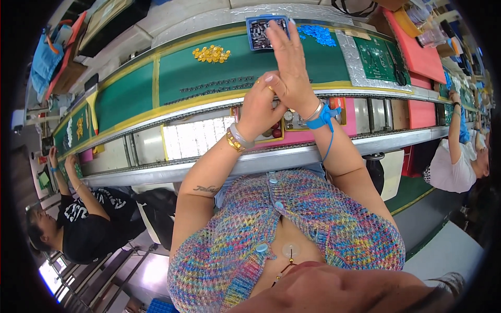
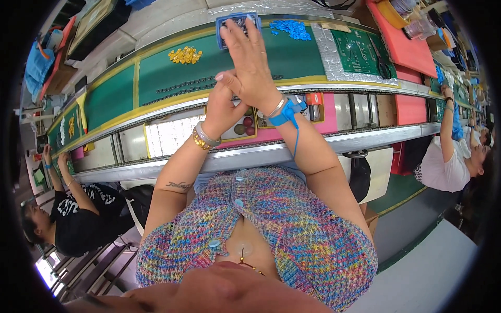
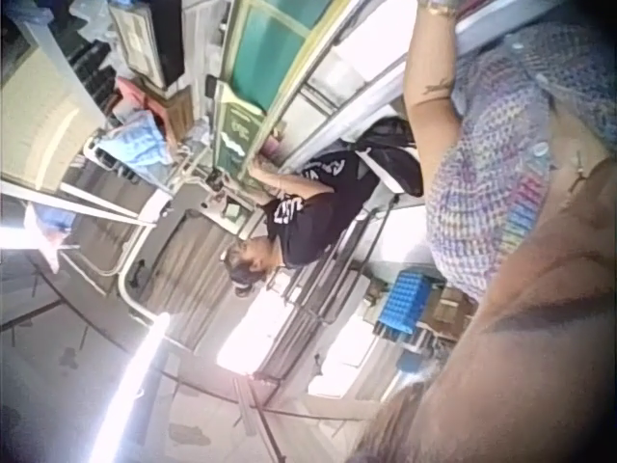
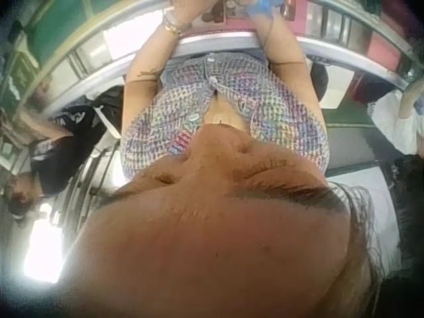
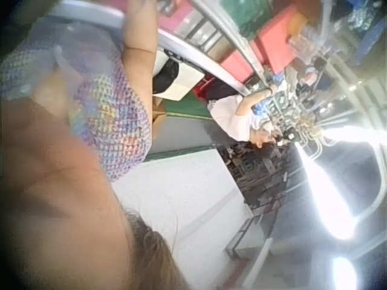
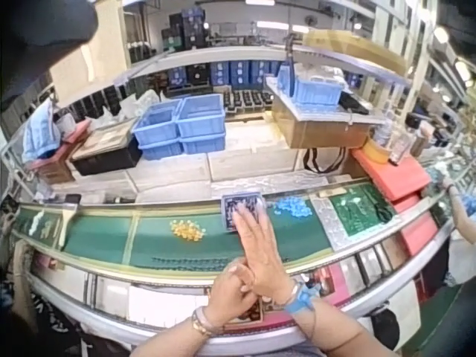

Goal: The person assembles electronic components onto printed circuit boards by hand, taking components from storage bins and placing them onto the PCBs.

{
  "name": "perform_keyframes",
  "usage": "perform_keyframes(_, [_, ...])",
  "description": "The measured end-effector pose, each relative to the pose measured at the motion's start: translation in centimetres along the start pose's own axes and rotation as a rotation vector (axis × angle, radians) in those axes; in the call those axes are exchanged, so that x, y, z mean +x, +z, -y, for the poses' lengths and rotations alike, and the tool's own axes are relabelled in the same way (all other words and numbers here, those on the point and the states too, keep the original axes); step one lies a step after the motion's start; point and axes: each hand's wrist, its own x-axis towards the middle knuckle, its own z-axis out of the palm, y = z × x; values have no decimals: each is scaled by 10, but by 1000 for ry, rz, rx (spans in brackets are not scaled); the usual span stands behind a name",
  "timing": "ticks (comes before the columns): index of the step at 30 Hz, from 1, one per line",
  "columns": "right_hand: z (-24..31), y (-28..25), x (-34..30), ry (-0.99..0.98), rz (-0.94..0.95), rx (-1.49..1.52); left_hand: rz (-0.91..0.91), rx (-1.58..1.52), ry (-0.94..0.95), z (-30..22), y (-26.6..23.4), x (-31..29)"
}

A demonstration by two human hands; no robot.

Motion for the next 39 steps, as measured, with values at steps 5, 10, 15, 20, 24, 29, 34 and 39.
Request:
perform_keyframes(5, [2,-2,-5,19,45,-14,59,-24,-73,-2,-1,0])
perform_keyframes(10, [-3,1,-3,29,43,-34,66,-19,-100,1,-1,4])
perform_keyframes(15, [-12,-9,9,-40,-73,-67,57,23,-9,4,-3,14])
perform_keyframes(20, [2,0,13,-124,-68,4,67,8,12,4,-5,-1])
perform_keyframes(24, [7,1,1,-92,110,-7,56,-71,-98,16,18,-8])
perform_keyframes(29, [11,1,-1,-93,148,51,12,-39,-102,9,16,-7])
perform_keyframes(34, [0,1,-4,-115,160,63,4,-39,-100,8,18,-2])
perform_keyframes(39, [0,3,-3,-38,170,71,39,-44,-82,12,18,1])
